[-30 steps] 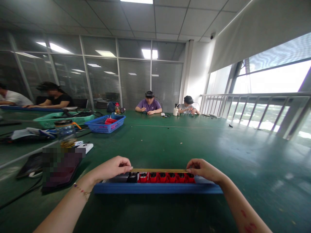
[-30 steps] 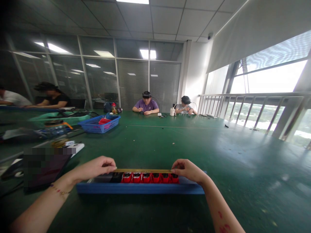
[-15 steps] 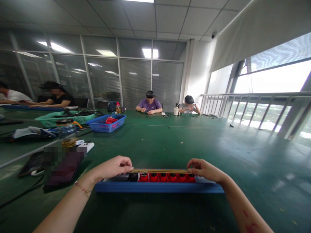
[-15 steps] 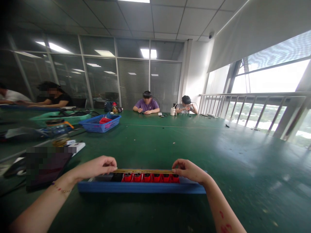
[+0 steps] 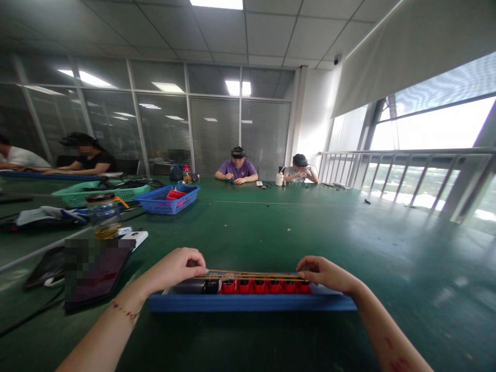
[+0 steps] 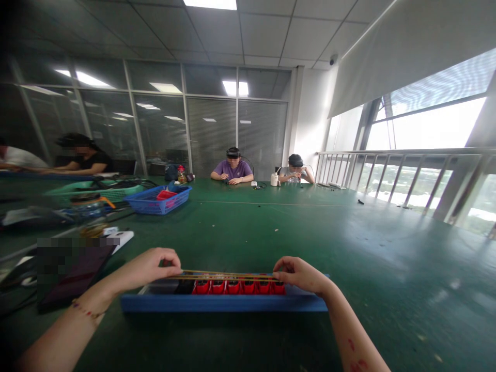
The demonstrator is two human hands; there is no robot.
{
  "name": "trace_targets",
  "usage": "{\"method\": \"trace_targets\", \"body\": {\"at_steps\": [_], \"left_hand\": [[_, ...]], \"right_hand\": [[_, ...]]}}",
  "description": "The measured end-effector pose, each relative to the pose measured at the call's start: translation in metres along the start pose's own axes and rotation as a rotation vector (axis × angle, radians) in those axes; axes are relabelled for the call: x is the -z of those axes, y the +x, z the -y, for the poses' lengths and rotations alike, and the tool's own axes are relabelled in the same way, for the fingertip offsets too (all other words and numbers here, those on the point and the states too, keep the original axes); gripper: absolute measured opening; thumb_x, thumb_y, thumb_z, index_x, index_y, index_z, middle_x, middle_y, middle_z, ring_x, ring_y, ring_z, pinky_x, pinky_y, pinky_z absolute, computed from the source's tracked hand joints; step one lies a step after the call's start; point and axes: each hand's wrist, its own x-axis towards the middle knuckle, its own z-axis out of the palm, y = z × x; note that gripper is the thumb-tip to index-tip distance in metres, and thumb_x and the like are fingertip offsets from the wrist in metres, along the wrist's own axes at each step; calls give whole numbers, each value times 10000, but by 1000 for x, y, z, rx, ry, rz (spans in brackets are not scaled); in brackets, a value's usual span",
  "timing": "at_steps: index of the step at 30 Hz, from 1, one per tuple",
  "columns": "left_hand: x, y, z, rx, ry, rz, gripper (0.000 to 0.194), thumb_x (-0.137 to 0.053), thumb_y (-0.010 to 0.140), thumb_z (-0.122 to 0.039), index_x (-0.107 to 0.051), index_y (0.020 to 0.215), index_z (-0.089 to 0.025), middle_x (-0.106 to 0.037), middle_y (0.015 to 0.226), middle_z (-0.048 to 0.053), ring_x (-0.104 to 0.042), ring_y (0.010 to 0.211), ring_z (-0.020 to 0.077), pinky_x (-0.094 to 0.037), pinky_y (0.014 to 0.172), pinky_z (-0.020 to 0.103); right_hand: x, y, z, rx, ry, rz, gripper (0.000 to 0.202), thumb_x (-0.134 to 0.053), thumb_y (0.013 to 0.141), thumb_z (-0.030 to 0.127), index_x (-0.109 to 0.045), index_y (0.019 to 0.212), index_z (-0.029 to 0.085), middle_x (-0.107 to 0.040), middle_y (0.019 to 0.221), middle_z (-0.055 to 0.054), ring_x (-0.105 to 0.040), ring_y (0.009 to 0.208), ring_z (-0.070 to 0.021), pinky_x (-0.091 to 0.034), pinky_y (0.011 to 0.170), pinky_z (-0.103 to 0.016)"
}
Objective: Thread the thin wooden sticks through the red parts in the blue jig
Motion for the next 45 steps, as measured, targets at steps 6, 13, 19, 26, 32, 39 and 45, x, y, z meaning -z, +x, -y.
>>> {"method": "trace_targets", "body": {"at_steps": [6, 13, 19, 26, 32, 39, 45], "left_hand": [[-1, -2, -13, -58, 86, -90, 269, -455, 752, -428, -651, 799, -250, -594, 771, -19, -528, 649, 119, -349, 553, 182], [5, 0, -5, -229, 227, -383, 289, -412, 797, -426, -648, 829, -261, -595, 854, -13, -549, 721, 114, -397, 649, 185], [3, 6, 14, -277, 393, -622, 277, -417, 813, -397, -636, 844, -230, -604, 881, 12, -558, 794, 140, -422, 718, 231], [2, 4, 18, -302, 474, -816, 231, -456, 812, -346, -610, 919, -211, -596, 948, 27, -545, 885, 158, -394, 853, 287], [-2, 11, 31, -183, 446, -778, 256, -423, 816, -383, -612, 887, -224, -599, 931, 23, -551, 850, 160, -408, 780, 260], [-19, 34, 46, -26, 355, -391, 249, -419, 787, -392, -629, 788, -258, -617, 860, -5, -569, 711, 140, -389, 627, 219], [-33, 47, 55, 21, 317, -227, 190, -460, 759, -327, -636, 764, -258, -619, 831, -2, -567, 741, 146, -377, 651, 229]], "right_hand": [[1, 0, -1, -8, -11, 0, 368, -524, 747, 466, -554, 929, 148, -476, 612, 19, -412, 537, -89, -347, 481, -194], [1, -2, -1, -1, 50, -4, 404, -481, 767, 487, -512, 1017, 171, -492, 654, 14, -456, 573, -104, -394, 521, -213], [6, -3, -6, 7, 84, -116, 443, -403, 804, 500, -436, 1106, 178, -531, 705, -4, -493, 599, -116, -419, 564, -232], [13, -6, -9, -2, -39, -124, 399, -428, 786, 508, -552, 869, 138, -548, 722, -24, -486, 646, -129, -402, 586, -228], [14, -12, -3, 28, -178, -45, 380, -461, 772, 498, -571, 802, 135, -515, 659, 2, -441, 607, -115, -352, 544, -208], [14, -13, 0, 9, -258, 19, 407, -448, 774, 508, -616, 784, 137, -536, 645, 0, -444, 588, -111, -327, 512, -201], [14, -13, 0, 29, -224, -42, 408, -482, 750, 507, -639, 762, 130, -589, 708, -24, -499, 658, -138, -379, 577, -214]]}}
